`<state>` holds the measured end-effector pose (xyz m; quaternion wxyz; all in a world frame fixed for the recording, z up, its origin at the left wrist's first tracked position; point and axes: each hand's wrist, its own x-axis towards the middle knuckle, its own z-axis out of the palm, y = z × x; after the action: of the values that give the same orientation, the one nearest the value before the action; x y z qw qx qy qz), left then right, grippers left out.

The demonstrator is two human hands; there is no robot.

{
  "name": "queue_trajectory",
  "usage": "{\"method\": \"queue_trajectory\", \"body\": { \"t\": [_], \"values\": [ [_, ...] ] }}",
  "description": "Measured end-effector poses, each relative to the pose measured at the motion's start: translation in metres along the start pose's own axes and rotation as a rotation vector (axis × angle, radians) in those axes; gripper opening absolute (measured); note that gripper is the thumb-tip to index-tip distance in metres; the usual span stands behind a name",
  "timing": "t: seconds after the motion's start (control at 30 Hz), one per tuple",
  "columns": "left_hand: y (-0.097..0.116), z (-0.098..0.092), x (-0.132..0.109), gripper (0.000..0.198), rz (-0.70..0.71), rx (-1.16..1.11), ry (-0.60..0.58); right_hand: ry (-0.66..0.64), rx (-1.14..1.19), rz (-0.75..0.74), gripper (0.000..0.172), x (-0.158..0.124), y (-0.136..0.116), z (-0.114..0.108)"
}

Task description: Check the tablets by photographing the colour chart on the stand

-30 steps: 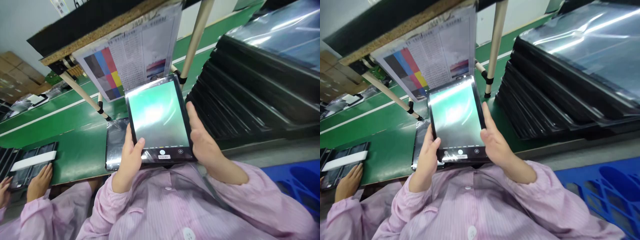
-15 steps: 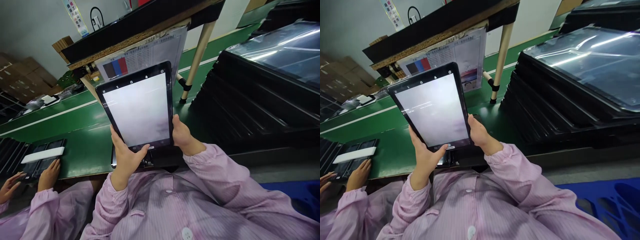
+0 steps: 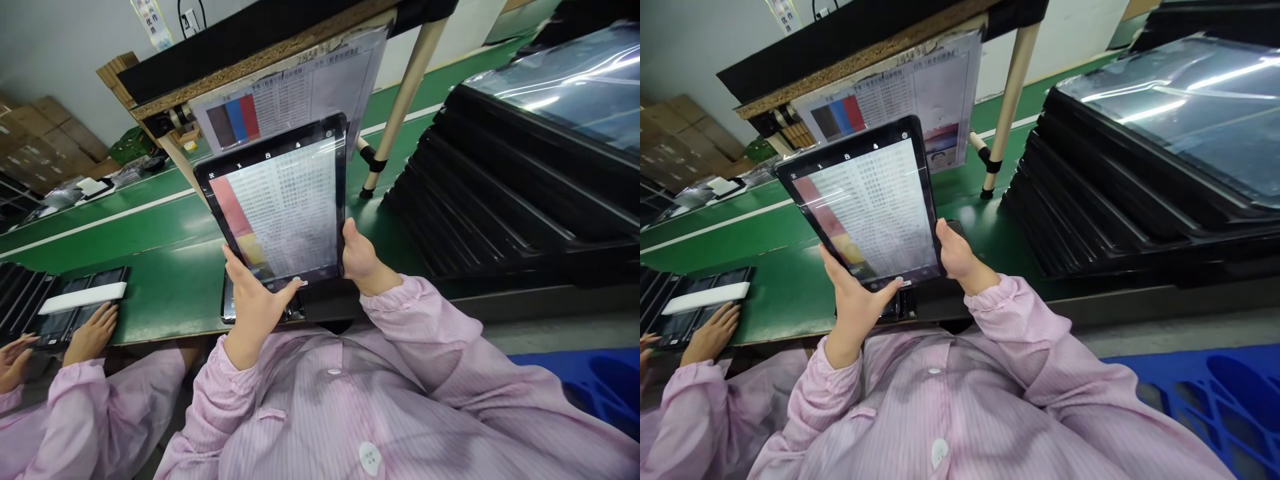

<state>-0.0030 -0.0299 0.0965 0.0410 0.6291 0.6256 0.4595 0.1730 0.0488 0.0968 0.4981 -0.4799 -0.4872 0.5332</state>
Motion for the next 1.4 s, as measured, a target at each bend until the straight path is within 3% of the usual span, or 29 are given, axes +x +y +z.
{"method": "queue_trajectory", "body": {
  "t": [0.1, 0.23, 0.33, 0.4, 0.5, 0.57, 0.63, 0.73, 0.9, 1.07, 1.2, 1.3, 1.4],
  "values": [
    [-0.004, 0.001, -0.001, 0.144, 0.019, 0.019, 0.003, -0.038, 0.052, 0.004, 0.088, -0.002, -0.001, 0.000],
    [-0.007, 0.001, -0.002, 0.147, 0.073, 0.038, 0.013, -0.215, 0.230, -0.036, 0.092, 0.000, 0.000, -0.001],
    [-0.009, 0.001, -0.002, 0.144, 0.095, 0.007, 0.043, -0.273, 0.348, -0.060, 0.089, 0.004, 0.006, -0.002],
    [-0.011, 0.000, -0.002, 0.132, 0.091, -0.127, 0.054, -0.285, 0.386, -0.073, 0.087, 0.005, 0.009, -0.002],
    [-0.015, -0.004, 0.002, 0.083, -0.009, -0.590, 0.128, -0.319, 0.389, -0.142, 0.087, 0.000, 0.008, -0.004],
    [-0.016, -0.007, 0.007, 0.053, -0.159, -0.912, 0.165, -0.322, 0.347, -0.267, 0.080, -0.009, 0.001, -0.006],
    [-0.016, -0.009, 0.013, 0.038, -0.307, -1.108, 0.149, -0.311, 0.246, -0.456, 0.068, -0.018, -0.011, -0.011],
    [-0.012, -0.008, 0.015, 0.034, -0.434, -1.204, 0.114, -0.327, 0.024, -0.694, 0.062, -0.028, -0.033, -0.020],
    [-0.005, 0.003, 0.008, 0.031, -0.523, -1.246, 0.053, -0.312, -0.271, -0.809, 0.067, -0.022, -0.058, -0.040],
    [0.000, 0.010, 0.004, 0.041, -0.558, -1.234, -0.026, -0.234, -0.379, -0.795, 0.072, -0.019, -0.053, -0.055],
    [0.004, 0.017, 0.002, 0.046, -0.636, -1.208, -0.007, -0.147, -0.339, -0.717, 0.070, -0.024, -0.041, -0.065],
    [0.012, 0.026, -0.002, 0.045, -0.730, -1.205, -0.003, -0.155, -0.120, -0.596, 0.073, -0.024, -0.031, -0.068],
    [0.024, 0.035, -0.005, 0.046, -0.847, -1.207, -0.076, -0.150, 0.190, -0.409, 0.081, -0.018, -0.020, -0.069]
  ]
}}
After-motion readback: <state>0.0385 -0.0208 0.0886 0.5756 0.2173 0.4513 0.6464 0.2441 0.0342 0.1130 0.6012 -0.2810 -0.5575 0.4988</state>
